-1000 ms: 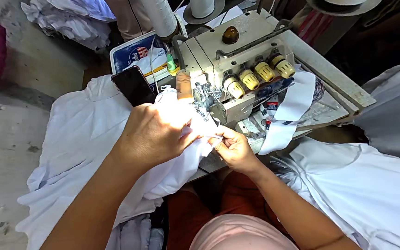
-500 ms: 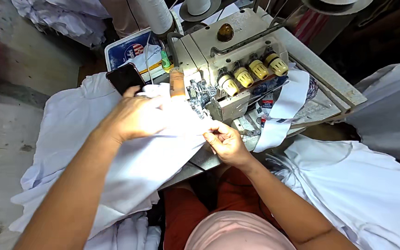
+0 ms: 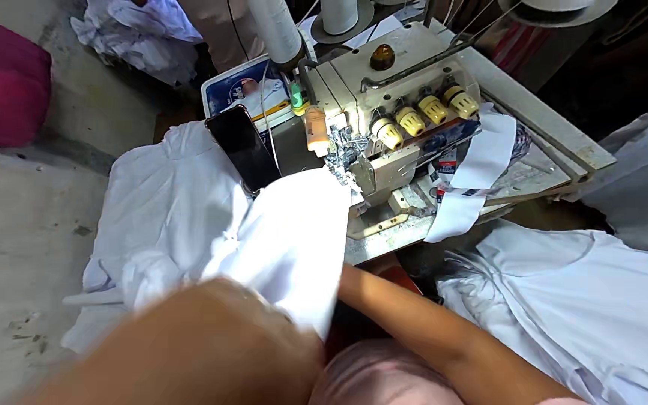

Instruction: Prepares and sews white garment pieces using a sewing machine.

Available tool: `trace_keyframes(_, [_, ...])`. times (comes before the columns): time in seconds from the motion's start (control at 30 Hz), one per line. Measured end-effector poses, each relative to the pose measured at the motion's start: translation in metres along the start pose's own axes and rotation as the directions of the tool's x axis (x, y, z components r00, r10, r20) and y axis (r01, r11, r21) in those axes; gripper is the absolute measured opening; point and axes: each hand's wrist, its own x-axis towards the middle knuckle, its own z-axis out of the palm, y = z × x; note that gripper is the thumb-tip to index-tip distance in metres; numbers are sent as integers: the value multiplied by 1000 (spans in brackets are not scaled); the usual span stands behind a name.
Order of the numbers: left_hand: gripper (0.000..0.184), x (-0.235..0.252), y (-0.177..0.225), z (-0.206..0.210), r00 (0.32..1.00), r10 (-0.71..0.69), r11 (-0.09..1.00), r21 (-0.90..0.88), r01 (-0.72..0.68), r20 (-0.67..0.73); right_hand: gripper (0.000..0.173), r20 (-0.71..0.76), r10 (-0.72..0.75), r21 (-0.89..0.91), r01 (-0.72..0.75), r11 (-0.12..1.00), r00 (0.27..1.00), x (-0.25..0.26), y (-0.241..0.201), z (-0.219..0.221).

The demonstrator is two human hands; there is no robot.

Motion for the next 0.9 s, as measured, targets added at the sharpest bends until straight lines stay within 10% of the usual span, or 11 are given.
trace_keyframes(0.1, [44, -13, -61, -40, 933, -336, 942, 22, 336, 128, 30, 436, 148, -119, -106, 987, 888, 24, 10, -26])
trace_keyframes(0.2, [46, -8, -63, -47, 870, -474, 871, -74, 486, 137, 26, -27, -30, 39, 31, 999, 999, -1, 28, -42])
trace_keyframes(0.3, [29, -11, -57, -33, 918, -385, 919, -57, 391, 94, 14, -445, -137, 45, 175, 984, 885, 0, 45, -44])
trace_keyframes(0.57, [33, -17, -70, -13, 981, -140, 954, 245, 171, -137, 15, -400, -328, 23, 368, 930, 856, 8, 46, -39])
trace_keyframes(0.73, [22, -7, -48, -33, 950, -309, 950, 22, 310, -36, 11, -560, -236, 119, 360, 925, 794, 6, 42, -35])
trace_keyframes(0.9, [16, 16, -40, -41, 979, -169, 975, -163, 150, -111, 11, -655, -237, 124, 411, 903, 718, 19, 44, -37])
